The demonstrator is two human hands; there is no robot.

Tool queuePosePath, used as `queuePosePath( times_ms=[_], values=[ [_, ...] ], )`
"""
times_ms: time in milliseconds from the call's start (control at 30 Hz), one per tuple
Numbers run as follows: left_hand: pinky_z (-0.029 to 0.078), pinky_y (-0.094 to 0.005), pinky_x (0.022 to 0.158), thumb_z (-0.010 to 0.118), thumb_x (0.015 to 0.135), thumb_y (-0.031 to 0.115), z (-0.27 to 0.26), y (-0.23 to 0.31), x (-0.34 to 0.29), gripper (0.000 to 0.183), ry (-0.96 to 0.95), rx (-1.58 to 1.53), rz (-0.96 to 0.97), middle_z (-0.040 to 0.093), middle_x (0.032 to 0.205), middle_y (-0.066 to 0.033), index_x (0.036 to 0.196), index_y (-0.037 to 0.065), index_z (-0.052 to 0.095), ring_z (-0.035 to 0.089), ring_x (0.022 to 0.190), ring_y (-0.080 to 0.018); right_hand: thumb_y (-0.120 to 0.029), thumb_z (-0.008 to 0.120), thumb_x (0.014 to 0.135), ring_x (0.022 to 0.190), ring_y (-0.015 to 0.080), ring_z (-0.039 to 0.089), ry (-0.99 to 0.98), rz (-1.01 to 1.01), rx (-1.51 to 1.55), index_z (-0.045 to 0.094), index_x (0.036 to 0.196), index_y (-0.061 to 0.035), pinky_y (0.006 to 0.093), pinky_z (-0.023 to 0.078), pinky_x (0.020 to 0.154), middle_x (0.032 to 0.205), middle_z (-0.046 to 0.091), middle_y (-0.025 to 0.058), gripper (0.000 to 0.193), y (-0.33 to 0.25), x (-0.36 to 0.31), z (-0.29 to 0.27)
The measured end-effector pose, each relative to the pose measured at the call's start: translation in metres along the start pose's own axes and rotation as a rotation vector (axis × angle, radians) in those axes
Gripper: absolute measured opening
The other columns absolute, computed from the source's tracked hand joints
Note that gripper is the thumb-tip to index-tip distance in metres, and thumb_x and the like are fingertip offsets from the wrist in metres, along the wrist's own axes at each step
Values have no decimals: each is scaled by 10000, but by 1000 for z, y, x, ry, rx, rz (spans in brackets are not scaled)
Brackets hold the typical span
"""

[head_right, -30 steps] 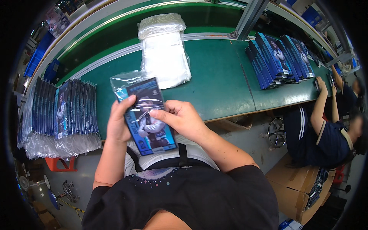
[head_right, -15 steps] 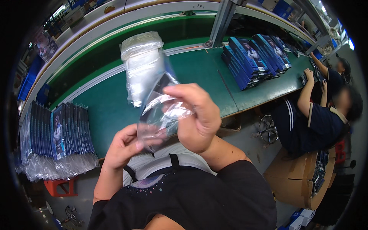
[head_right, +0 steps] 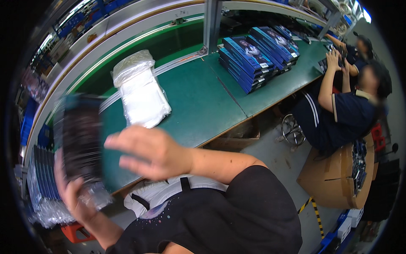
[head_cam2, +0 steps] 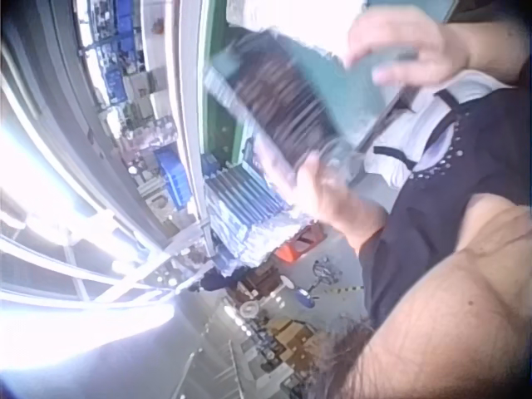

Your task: Manually inserting items into plastic protective sleeves on a factory assembly line.

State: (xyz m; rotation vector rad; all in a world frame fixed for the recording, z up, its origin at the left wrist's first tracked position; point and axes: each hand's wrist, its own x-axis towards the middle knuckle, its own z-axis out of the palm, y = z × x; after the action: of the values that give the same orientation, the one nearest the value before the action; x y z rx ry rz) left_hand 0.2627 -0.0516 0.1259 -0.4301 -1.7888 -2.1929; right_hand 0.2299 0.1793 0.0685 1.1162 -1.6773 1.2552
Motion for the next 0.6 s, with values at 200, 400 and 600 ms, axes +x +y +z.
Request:
queuePosePath(
  times_ms=[200,400,600],
  values=[
    [306,-365,1065,433,853,-49,-79,33,-17,476,306,1489,338,477,1346,-136,1326,-13,465,446,1243,-260,-11,597,865,825,167,574,596,309,-420,577,1040,18,267,464,728,954,600,110,179,48,-34,-93],
    [249,-420,1101,532,947,175,-122,-5,-10,414,204,1797,99,443,1402,-152,1318,1,477,349,1336,-332,-176,545,952,920,129,545,1031,213,-912,503,1125,43,252,428,837,1086,550,89,282,75,-54,-237],
    [247,-448,1100,496,944,122,-12,-33,8,313,-87,1561,432,488,1352,-172,1217,-22,543,364,1333,-345,-463,528,933,959,145,498,1320,515,-609,493,1138,29,308,389,895,1106,517,96,535,149,-137,-412]
  ],
)
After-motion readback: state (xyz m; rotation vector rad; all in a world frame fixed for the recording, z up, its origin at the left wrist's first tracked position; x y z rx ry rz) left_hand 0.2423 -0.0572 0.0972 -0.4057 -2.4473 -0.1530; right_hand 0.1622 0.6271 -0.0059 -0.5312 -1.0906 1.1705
